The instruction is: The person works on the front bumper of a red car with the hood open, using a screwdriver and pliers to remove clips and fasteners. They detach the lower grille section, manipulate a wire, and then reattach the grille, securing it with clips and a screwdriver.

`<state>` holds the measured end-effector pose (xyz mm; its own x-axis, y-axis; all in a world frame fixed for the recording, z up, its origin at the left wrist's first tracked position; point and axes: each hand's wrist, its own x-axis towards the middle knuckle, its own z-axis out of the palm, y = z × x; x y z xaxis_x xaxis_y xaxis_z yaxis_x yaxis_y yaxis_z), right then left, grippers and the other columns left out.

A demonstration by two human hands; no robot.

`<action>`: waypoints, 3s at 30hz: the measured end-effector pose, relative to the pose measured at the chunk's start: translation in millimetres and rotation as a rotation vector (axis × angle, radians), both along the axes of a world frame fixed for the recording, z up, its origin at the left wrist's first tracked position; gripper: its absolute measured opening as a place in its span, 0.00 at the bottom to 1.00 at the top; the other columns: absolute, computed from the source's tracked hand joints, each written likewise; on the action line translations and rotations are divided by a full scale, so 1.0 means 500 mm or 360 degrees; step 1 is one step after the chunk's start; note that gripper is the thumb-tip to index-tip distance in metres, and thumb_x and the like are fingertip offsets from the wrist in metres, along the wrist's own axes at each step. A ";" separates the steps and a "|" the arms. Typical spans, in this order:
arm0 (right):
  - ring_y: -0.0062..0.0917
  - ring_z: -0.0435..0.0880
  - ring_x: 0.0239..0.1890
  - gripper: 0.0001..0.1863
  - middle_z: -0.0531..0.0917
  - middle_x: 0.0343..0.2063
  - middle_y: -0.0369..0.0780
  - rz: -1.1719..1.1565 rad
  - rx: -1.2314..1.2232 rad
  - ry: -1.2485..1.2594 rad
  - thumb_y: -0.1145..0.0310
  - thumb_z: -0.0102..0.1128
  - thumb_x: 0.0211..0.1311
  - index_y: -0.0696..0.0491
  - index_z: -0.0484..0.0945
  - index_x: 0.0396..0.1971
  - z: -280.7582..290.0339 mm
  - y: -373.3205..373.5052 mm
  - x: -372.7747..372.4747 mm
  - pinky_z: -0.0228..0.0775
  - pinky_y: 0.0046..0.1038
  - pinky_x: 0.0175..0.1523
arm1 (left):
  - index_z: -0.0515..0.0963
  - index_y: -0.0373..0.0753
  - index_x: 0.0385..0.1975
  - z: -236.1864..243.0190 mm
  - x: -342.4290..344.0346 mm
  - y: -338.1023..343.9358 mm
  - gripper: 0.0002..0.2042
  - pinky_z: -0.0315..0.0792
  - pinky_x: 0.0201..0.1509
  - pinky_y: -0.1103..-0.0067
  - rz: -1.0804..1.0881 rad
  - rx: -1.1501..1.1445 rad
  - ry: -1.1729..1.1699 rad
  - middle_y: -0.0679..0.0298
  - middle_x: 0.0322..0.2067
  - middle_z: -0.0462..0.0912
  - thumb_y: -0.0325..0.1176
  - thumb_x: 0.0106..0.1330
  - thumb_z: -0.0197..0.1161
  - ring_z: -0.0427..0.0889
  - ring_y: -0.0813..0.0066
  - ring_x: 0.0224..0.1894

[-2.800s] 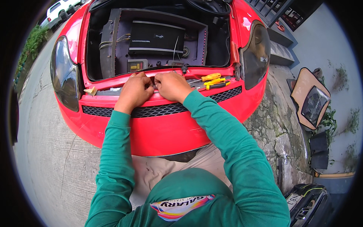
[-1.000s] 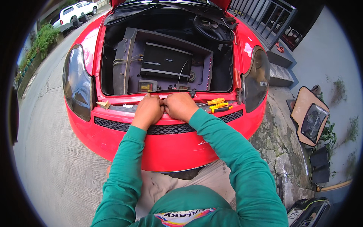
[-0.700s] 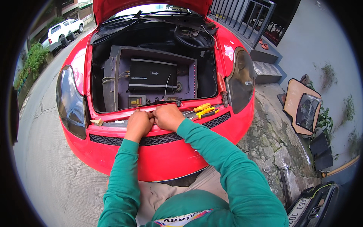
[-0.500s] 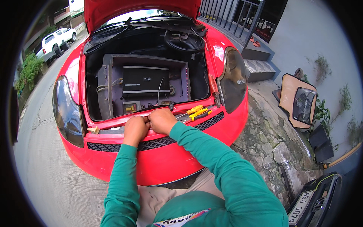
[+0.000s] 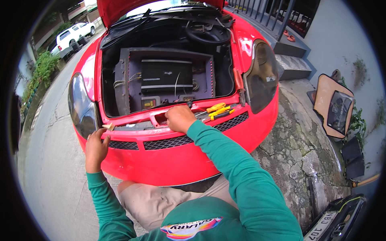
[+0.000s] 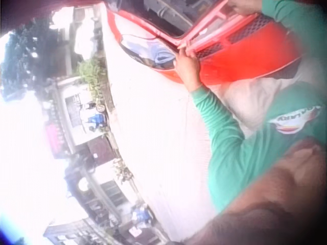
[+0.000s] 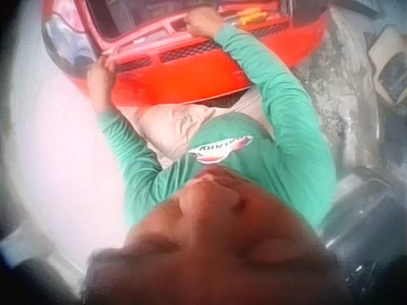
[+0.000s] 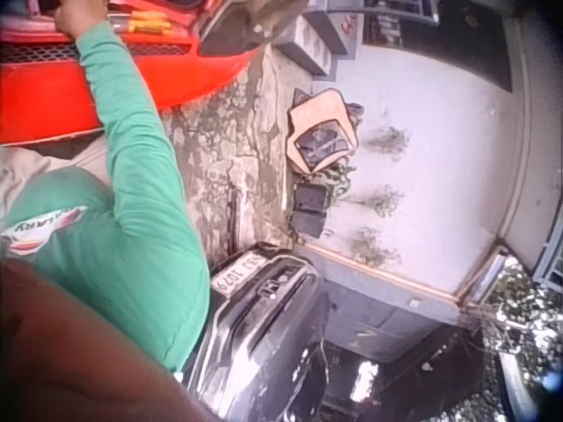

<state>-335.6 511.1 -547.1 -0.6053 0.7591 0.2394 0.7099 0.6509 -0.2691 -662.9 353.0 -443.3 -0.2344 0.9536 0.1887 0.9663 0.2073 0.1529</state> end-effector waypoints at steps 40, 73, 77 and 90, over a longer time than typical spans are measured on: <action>0.43 0.91 0.43 0.10 0.90 0.37 0.44 0.0141 0.0268 -0.0246 0.67 0.66 0.58 0.55 0.91 0.34 0.135 0.012 0.056 0.84 0.44 0.51 | 0.91 0.44 0.34 -0.072 -0.094 0.078 0.10 0.85 0.45 0.58 -0.0866 -0.0874 0.0749 0.53 0.33 0.91 0.27 0.63 0.61 0.91 0.49 0.39; 0.43 0.92 0.42 0.09 0.91 0.37 0.45 0.0197 0.0241 -0.0301 0.67 0.65 0.61 0.53 0.91 0.33 0.047 0.008 0.059 0.84 0.44 0.48 | 0.89 0.44 0.35 -0.018 -0.091 0.011 0.10 0.83 0.48 0.54 -0.0440 -0.0588 0.0477 0.52 0.37 0.90 0.26 0.63 0.60 0.89 0.46 0.43; 0.43 0.91 0.42 0.09 0.90 0.37 0.45 0.0158 0.0228 -0.0247 0.67 0.64 0.62 0.54 0.91 0.33 0.050 0.004 0.061 0.84 0.45 0.49 | 0.88 0.41 0.32 -0.015 -0.085 0.020 0.08 0.83 0.45 0.55 -0.0515 -0.0511 0.0605 0.51 0.34 0.89 0.26 0.64 0.60 0.89 0.45 0.41; 0.44 0.91 0.43 0.11 0.90 0.39 0.47 0.0089 0.0189 -0.0223 0.67 0.62 0.63 0.55 0.91 0.36 0.050 -0.001 0.061 0.84 0.47 0.50 | 0.85 0.40 0.33 -0.053 -0.128 -0.007 0.07 0.82 0.43 0.55 -0.0584 -0.0310 0.0604 0.51 0.33 0.89 0.28 0.65 0.60 0.89 0.45 0.39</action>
